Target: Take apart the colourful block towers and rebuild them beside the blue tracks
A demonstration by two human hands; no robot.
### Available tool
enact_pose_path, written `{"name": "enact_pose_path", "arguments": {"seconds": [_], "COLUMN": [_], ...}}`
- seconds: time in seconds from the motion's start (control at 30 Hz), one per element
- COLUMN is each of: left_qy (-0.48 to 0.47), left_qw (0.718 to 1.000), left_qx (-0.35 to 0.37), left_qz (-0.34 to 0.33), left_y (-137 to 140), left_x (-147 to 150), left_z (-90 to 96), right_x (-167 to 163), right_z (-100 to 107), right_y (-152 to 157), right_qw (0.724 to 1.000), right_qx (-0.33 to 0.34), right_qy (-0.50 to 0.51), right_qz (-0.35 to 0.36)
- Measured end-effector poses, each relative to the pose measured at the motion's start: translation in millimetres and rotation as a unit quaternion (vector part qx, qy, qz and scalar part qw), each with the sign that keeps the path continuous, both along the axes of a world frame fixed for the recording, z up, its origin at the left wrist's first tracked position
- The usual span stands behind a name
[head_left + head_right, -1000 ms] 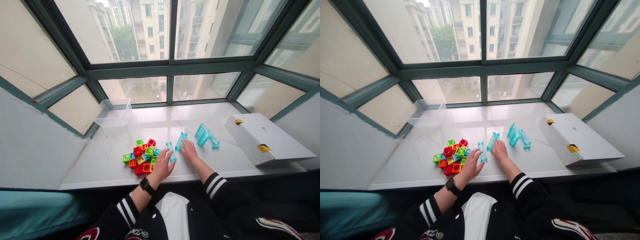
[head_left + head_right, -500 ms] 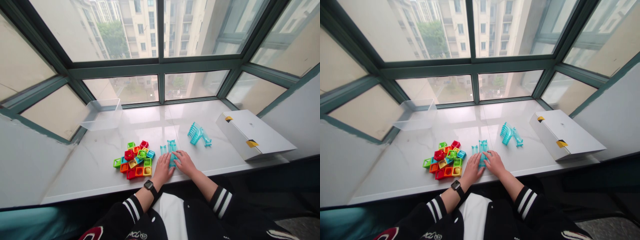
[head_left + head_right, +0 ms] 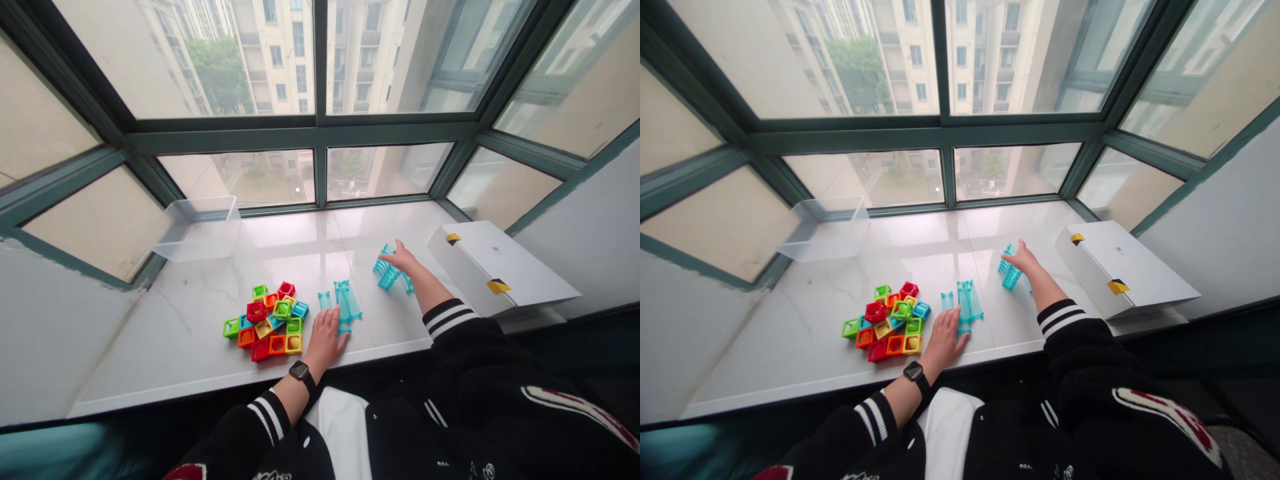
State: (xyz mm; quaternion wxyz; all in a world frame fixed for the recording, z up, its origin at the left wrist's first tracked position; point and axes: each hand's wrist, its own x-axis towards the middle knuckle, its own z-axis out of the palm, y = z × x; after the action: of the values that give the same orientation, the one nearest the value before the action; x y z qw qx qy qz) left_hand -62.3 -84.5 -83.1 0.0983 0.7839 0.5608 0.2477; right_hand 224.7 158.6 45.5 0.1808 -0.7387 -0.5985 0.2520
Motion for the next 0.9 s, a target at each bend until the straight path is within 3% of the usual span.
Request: {"name": "enact_pose_path", "arguments": {"seconds": [0.07,0.27,0.63,0.9], "left_qy": [-0.002,-0.003,-0.013,-0.018], "left_qw": [1.0,1.0,1.0,1.0], "left_qx": [0.001,0.005,0.006,0.01], "left_qz": [-0.001,-0.003,-0.006,0.002], "left_y": [0,0,0,2], "left_x": [0,0,1,1], "left_z": [0.6,0.9,5.0,-2.6], "right_x": [0,-7,-57,-67], "right_z": [-3,-13,-51,-59], "right_y": [7,1,-54,-86], "right_qw": [0.999,0.999,0.993,0.988], "right_qx": [-0.033,-0.048,-0.043,-0.045], "right_qy": [-0.008,-0.023,-0.046,-0.036], "right_qz": [-0.007,0.004,0.105,0.141]}}
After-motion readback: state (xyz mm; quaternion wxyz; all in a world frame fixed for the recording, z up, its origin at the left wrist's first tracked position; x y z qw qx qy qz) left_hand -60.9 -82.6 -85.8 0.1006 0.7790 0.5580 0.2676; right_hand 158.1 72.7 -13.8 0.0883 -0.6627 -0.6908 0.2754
